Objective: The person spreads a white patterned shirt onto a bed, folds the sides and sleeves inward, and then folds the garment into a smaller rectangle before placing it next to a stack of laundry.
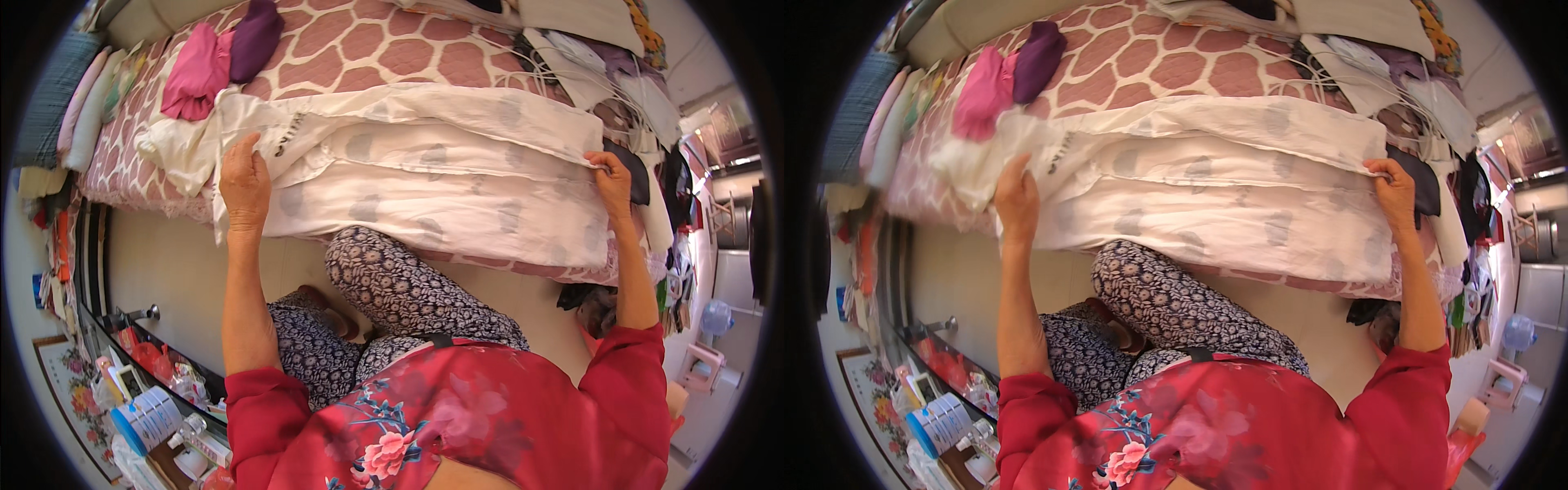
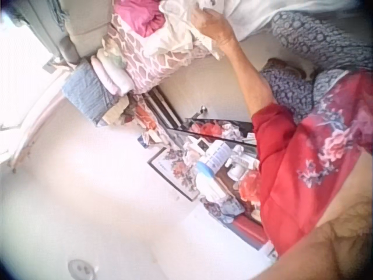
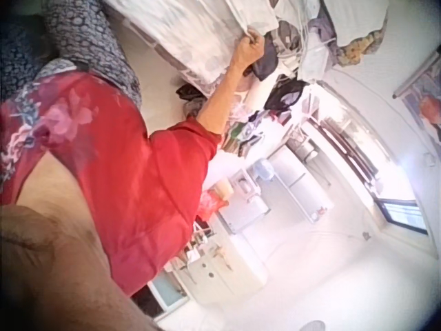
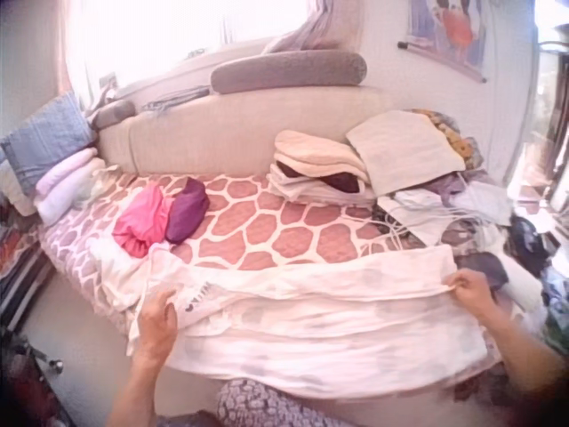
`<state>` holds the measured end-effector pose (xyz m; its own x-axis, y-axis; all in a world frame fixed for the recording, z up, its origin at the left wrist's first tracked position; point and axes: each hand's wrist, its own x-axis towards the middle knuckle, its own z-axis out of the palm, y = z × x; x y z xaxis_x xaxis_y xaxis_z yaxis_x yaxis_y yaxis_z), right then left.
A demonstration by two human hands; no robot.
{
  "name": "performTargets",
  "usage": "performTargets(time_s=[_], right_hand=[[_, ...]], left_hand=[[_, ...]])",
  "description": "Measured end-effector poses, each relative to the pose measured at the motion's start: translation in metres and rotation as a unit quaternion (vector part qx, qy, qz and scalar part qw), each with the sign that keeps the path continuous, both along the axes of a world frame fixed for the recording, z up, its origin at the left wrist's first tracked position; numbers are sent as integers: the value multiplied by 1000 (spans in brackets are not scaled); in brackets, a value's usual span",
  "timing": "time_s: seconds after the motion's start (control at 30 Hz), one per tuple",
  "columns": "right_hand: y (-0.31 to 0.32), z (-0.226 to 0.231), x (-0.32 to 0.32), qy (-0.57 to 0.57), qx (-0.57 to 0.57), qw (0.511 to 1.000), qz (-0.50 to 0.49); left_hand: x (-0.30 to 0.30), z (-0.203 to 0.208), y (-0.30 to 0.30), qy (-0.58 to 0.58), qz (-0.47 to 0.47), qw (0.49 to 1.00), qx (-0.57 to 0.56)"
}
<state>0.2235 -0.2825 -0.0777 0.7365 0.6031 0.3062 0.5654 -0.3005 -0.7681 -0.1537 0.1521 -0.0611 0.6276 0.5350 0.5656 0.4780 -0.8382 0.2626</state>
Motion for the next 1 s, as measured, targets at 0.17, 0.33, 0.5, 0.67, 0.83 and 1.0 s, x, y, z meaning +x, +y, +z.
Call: performTargets(time_s=[0.17,0.33,0.5,0.67,0.83,1.0], right_hand=[[11,8,-3,-120,-29,992,-27],[5,9,1,-142,-33,986,-82],[8,13,1,-12,-18,986,-167],[11,14,5,83,129,982,-108],[-1,4,-2,-106,45,991,-68],[4,16,-20,-130,66,987,-74]], left_hand=[[23,-26,1,25,-35,995,-94],[39,-18,8,-86,21,876,-474],[32,-3,2,-195,-45,815,-543],[21,4,-7,-257,-152,863,-408],[1,-6,-4,82,-140,967,-195],[16,2,-27,43,-169,981,-90]])
